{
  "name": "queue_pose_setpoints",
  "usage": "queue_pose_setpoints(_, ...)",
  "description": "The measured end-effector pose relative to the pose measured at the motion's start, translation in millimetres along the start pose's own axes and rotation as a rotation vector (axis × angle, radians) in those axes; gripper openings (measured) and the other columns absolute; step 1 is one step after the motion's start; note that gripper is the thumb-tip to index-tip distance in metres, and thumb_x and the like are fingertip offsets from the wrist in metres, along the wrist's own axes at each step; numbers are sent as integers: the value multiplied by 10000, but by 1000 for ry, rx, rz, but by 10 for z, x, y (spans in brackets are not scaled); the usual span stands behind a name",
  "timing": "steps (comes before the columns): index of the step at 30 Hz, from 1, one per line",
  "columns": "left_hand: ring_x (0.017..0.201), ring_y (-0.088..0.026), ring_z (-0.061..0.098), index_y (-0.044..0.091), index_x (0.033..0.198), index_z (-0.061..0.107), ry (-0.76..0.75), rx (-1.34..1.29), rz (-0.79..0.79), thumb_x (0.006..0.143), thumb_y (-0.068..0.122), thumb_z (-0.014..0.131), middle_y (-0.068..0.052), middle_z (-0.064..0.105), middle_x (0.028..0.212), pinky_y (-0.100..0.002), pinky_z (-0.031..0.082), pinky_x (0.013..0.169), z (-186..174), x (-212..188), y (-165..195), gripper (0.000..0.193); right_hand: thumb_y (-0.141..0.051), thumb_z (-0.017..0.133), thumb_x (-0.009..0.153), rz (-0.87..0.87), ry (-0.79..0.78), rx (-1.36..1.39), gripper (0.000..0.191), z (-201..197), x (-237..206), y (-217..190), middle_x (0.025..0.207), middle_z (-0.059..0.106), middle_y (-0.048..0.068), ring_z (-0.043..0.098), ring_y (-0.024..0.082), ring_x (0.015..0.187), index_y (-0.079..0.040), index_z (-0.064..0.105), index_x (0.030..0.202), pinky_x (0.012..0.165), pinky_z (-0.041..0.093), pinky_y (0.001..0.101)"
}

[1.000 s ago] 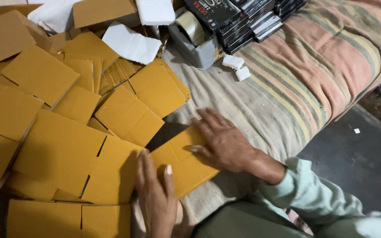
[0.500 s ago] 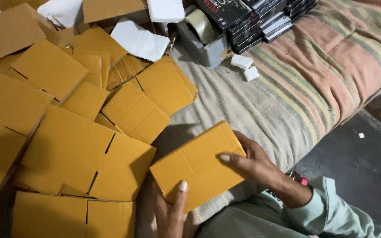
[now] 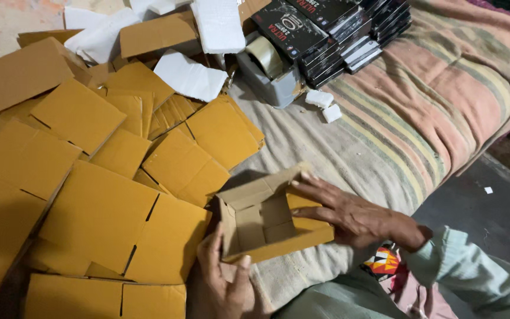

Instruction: The person folds flat yellow cardboard mailer boxes on a bed, pressing the sides and flaps to shape each box and stacking the folded boxes with the pile. They work through the flat boxes one at a time, occasionally opening a folded box to check its shape.

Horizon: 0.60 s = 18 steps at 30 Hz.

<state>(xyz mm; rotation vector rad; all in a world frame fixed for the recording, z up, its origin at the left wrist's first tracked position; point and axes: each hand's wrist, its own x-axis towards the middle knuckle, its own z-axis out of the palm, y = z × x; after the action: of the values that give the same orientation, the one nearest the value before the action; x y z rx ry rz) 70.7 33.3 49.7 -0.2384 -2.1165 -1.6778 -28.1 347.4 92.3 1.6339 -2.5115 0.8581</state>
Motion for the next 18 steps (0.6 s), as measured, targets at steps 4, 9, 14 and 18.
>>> queue_pose_setpoints(4, 1405, -331, 461, 86, 1266, 641, -243, 513, 303, 861, 317, 720, -214, 573, 1416, -494, 312, 1178, 31, -81, 47, 473, -562, 807, 756, 37, 42, 323, 973, 28, -193, -83, 1694, 130, 256, 16, 467, 1571, -48, 487, 1518, 1218, 121, 616)
queue_pose_setpoints(9, 1390, -352, 568, 35, 1317, 641, -99, -40, -20, 997, 153, 689, -200, 668, 1379, -460, 431, 1185, 370, -153, -168, 345, -278, 751, 912, 278, 348, 370, 558, 423, -110, -179, 1727, 277, 187, 106, 374, 1648, -130, 604, 1430, 1311, 144, 584)
queue_pose_setpoints(14, 1393, -342, 424, -13, 1592, 231, 107, 198, -129, 906, 113, 714, -241, 369, 1535, -448, 332, 1173, 418, -51, -117, 849, -164, 644, 986, 518, 797, 806, 645, 712, 89, -235, 1616, 399, 208, 395, 342, 1518, -58, 356, 1553, 1227, 339, 470)
queue_pose_setpoints(18, 1473, -373, 321, -28, 1610, 125, 59, 223, -75, 915, 85, 694, -269, 245, 1635, -475, 245, 1199, 417, 69, 32, 905, -108, 588, 951, 515, 800, 702, 820, 646, 178, -57, 1655, 233, 185, 409, 331, 1461, -76, 122, 1626, 1184, 378, 442)
